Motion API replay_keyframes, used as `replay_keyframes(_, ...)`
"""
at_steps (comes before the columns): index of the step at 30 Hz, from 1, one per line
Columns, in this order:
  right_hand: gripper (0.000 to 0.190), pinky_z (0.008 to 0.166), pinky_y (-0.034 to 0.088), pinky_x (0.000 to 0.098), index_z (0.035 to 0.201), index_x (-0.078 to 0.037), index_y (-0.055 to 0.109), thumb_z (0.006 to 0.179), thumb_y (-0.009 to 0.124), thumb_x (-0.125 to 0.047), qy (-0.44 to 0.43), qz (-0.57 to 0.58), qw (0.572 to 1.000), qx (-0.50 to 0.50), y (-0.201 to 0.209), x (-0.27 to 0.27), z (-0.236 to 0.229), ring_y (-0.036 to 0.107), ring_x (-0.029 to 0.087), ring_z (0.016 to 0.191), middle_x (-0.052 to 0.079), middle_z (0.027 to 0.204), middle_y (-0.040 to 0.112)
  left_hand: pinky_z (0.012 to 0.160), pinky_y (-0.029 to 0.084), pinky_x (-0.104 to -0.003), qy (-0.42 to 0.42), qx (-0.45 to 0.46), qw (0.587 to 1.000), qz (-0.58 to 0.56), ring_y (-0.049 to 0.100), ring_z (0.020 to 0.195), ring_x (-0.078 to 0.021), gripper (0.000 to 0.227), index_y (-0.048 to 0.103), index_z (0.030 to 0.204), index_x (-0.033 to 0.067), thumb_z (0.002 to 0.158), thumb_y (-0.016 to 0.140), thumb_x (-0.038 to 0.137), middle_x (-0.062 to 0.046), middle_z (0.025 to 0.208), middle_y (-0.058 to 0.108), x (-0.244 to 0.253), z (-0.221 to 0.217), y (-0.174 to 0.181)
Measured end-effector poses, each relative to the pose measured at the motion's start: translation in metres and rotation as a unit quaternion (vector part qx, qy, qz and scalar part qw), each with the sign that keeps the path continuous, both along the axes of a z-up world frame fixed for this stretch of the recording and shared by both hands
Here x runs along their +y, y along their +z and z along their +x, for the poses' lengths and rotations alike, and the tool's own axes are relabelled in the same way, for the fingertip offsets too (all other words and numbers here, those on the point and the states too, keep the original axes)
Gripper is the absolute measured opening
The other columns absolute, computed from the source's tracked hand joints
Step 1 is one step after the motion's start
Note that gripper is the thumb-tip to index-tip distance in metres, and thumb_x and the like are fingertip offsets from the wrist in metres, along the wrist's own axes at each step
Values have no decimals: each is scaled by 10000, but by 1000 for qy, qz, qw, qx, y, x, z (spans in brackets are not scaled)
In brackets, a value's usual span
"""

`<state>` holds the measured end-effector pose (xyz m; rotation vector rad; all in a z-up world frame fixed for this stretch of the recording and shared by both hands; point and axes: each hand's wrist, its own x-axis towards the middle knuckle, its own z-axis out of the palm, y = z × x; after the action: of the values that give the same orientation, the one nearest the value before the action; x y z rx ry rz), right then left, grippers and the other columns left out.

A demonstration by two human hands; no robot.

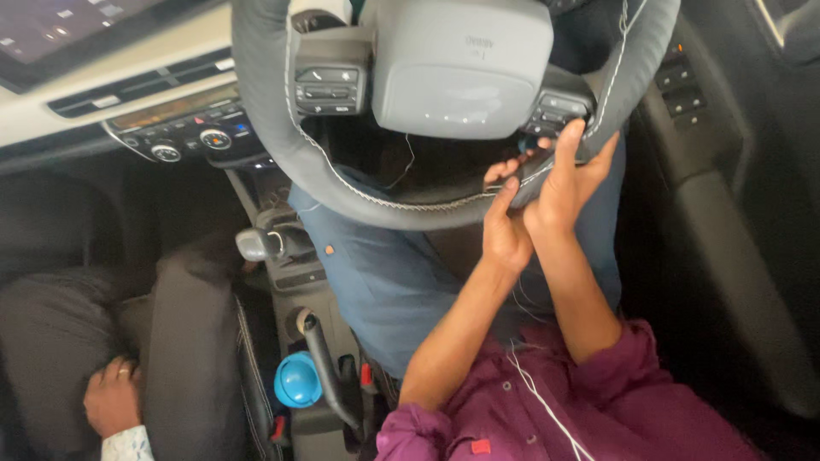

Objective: The person stitches a cover onto a steering wheel using a needle and thread, pulling the thread tight through pre-punched holes.

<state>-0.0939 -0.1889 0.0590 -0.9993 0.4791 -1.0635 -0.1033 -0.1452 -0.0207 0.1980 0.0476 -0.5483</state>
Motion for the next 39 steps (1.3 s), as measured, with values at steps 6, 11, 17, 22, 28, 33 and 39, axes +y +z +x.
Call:
replay_keyframes(6, 328, 674, 565, 377, 1266, -47, 431, 1135, 620, -281, 47, -4, 993, -112, -44, -18, 8, 632, 212, 730, 103, 892, 593, 1264, 312, -417, -17, -85, 996, -19, 451, 1409, -237, 434, 534, 1330, 151, 940, 696, 54, -52, 1399, 533, 7, 5, -4)
replay_keyframes(11, 371, 876, 532, 326, 1377, 62, 525, 1186, 673, -220, 75, -130, 989, -4, -1, -32, -15, 591, 164, 925, 95, 1087, 607, 1243, 312, -474, 8, -40, 999, 31, 445, 1429, -228, 494, 496, 1425, 164, 960, 663, 145, -42, 1476, 518, 6, 0, 24)
replay_keyframes(17, 527, 1063, 526, 309, 1530, 32, 434, 1115, 738, -79, -56, -365, 922, 114, 51, -77, 6, 632, 169, 1146, 97, 1324, 639, 1247, 304, -503, -93, -17, 995, -14, 467, 1431, -260, 613, 456, 1501, 78, 1039, 598, 455, -93, 1498, 519, -1, -28, 27)
replay_keyframes(22, 422, 824, 550, 276, 1376, 53, 582, 1079, 848, -84, 102, -258, 961, 16, 57, -100, 17, 609, 118, 903, 62, 1079, 633, 1272, 322, -490, -126, -95, 987, 35, 502, 1437, -276, 607, 508, 1418, -22, 1084, 568, 482, -108, 1483, 574, 1, -35, 19)
replay_keyframes(28, 515, 869, 593, 306, 1412, 51, 560, 1047, 843, -178, 154, -214, 965, -9, 57, -96, 10, 635, 126, 913, 78, 1067, 657, 1000, 449, -397, -165, -85, 983, -10, 579, 1003, -177, 462, 613, 1361, 39, 1143, 540, 440, -51, 1052, 615, -5, -43, 11)
replay_keyframes(33, 647, 907, 486, 291, 1518, 40, 482, 1052, 783, -292, 58, -376, 925, 10, 67, -67, -24, 574, 165, 1012, 72, 1263, 615, 663, 411, -407, 144, -460, 781, 397, 518, 704, -241, 367, 596, 976, -23, 1178, 432, 236, -123, 832, 581, 24, -53, -1)
replay_keyframes(39, 564, 800, 509, 304, 1424, 41, 506, 1002, 742, -249, 39, -536, 834, -125, 108, 9, -101, 599, 202, 908, 100, 1183, 647, 617, 502, -439, 186, -686, 564, 421, 604, 639, -297, 331, 625, 937, 14, 1091, 444, 244, -112, 773, 617, 140, -18, -39)
